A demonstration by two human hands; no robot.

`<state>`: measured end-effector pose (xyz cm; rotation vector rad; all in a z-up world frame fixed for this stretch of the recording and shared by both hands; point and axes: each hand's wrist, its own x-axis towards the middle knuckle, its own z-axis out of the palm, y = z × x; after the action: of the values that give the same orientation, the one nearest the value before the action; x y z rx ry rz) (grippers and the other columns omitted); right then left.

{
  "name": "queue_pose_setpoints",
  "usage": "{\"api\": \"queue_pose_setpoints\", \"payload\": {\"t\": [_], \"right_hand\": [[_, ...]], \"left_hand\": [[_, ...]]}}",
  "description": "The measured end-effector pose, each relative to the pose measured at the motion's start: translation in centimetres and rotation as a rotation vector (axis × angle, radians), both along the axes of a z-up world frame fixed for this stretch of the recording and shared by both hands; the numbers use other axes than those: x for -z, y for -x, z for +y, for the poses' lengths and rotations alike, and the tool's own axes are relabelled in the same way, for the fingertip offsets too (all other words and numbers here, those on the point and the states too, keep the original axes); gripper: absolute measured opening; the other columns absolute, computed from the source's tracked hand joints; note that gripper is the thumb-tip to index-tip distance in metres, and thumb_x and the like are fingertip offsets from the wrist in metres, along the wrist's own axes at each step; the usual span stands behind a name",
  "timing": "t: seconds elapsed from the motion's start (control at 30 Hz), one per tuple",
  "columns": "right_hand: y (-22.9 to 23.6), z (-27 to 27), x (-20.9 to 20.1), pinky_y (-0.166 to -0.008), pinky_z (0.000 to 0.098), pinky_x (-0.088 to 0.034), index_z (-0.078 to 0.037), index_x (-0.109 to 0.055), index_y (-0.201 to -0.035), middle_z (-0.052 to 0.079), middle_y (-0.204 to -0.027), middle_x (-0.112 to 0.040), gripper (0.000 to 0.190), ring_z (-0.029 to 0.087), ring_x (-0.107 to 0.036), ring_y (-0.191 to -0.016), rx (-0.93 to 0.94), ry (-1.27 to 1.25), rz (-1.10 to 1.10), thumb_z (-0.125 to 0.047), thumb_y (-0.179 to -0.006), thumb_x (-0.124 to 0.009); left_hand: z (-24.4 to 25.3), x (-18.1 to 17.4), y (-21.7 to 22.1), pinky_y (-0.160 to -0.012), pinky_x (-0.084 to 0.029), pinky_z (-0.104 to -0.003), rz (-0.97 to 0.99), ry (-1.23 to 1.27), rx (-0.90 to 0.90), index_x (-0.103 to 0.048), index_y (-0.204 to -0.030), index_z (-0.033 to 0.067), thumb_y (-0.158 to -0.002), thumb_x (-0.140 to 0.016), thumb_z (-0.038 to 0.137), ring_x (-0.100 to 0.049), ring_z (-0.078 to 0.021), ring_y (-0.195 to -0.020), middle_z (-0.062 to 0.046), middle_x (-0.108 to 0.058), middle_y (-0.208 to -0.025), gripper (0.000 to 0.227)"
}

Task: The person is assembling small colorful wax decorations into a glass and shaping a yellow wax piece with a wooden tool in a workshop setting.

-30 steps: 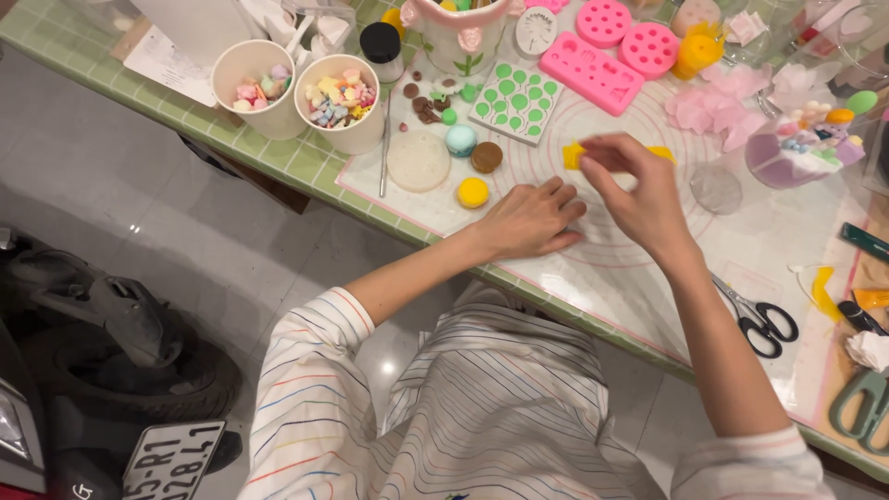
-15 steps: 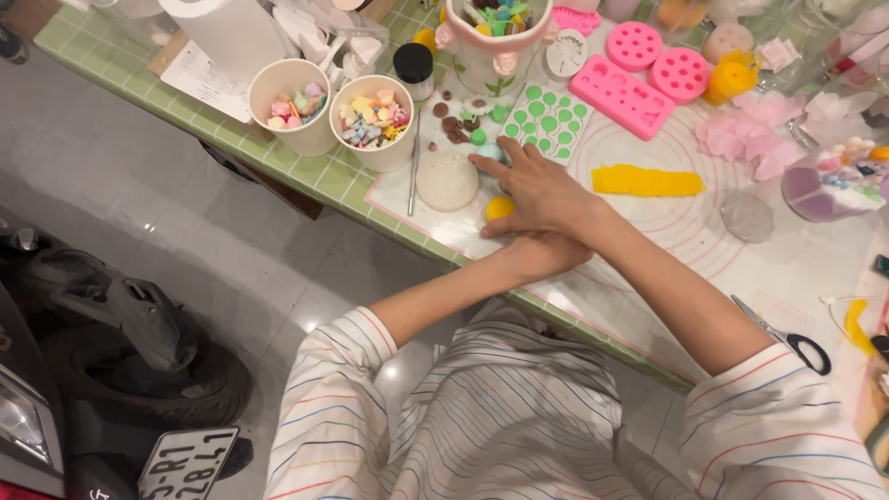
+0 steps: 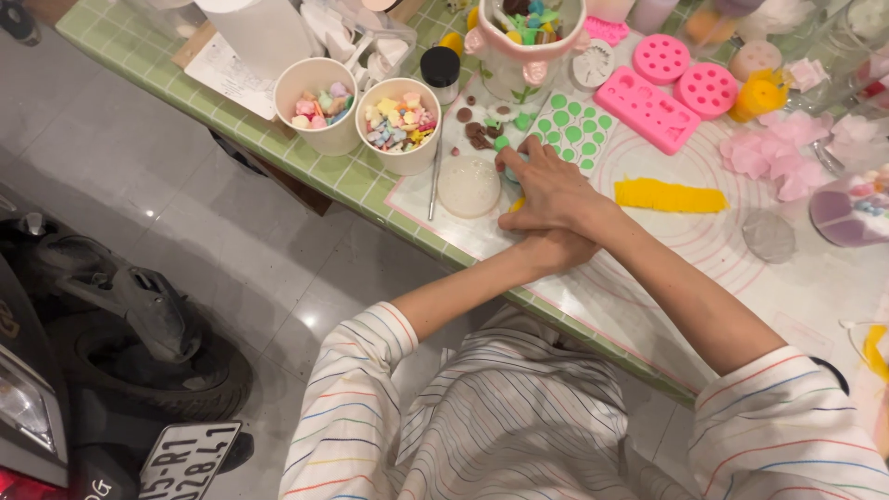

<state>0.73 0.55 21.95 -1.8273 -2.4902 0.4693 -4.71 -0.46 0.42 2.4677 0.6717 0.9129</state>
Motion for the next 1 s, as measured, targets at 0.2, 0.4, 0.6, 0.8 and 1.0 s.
{"api": "queue_pose_setpoints", "payload": {"t": [0.2, 0.4, 0.6, 0.8, 1.0], "right_hand": [[0.3, 0.0, -0.6, -0.094, 0.0533, -0.049, -0.016, -0.045, -0.13, 0.018, -0.12, -0.049, 0.086, 0.04, -0.056, -0.115, 0.04, 0.038, 0.053, -0.036, -0.057, -0.088], [0.8, -0.8, -1.3, -0.091, 0.0538, -0.049, -0.017, -0.047, -0.129, 0.018, -0.121, -0.048, 0.084, 0.04, -0.055, -0.115, 0.052, 0.037, 0.008, -0.034, -0.058, -0.088], [0.8, -1.6, 0.1, -0.083, 0.0524, -0.053, -0.012, -0.047, -0.129, 0.013, -0.114, -0.058, 0.08, 0.037, -0.059, -0.111, 0.001, -0.115, -0.047, -0.031, -0.06, -0.084], [0.7, -1.7, 0.4, -0.071, 0.0502, -0.056, -0.012, -0.055, -0.125, 0.014, -0.106, -0.06, 0.067, 0.036, -0.06, -0.107, -0.037, -0.188, -0.145, -0.028, -0.065, -0.079], [-0.4, -1.5, 1.5, -0.074, 0.0503, -0.057, -0.01, -0.057, -0.125, 0.011, -0.107, -0.066, 0.056, 0.033, -0.061, -0.109, -0.042, -0.166, -0.174, -0.028, -0.074, -0.072]], "left_hand": [[-0.4, -6.7, -1.1, -0.117, -0.04, -0.042, -0.025, -0.017, 0.015, -0.056, -0.138, 0.0056, -0.1, -0.058, 0.027, -0.055, -0.0275, -0.134, -0.016, -0.061, -0.137, 0.044], [0.0, -6.4, -0.9, -0.115, -0.041, -0.043, -0.06, -0.035, 0.038, -0.056, -0.138, 0.005, -0.101, -0.058, 0.026, -0.056, -0.028, -0.132, -0.016, -0.061, -0.136, 0.043], [0.9, -5.1, -0.1, -0.114, -0.042, -0.043, -0.092, -0.062, 0.052, -0.056, -0.137, 0.0043, -0.101, -0.057, 0.026, -0.057, -0.0284, -0.131, -0.016, -0.061, -0.135, 0.042], [1.3, -4.3, -0.5, -0.112, -0.043, -0.043, -0.127, -0.085, 0.08, -0.057, -0.136, 0.0036, -0.102, -0.056, 0.025, -0.058, -0.0289, -0.129, -0.016, -0.061, -0.133, 0.04], [1.1, -3.6, -1.1, -0.11, -0.044, -0.043, -0.166, -0.1, 0.113, -0.057, -0.135, 0.0029, -0.102, -0.055, 0.024, -0.058, -0.0293, -0.127, -0.016, -0.062, -0.132, 0.039]]}}
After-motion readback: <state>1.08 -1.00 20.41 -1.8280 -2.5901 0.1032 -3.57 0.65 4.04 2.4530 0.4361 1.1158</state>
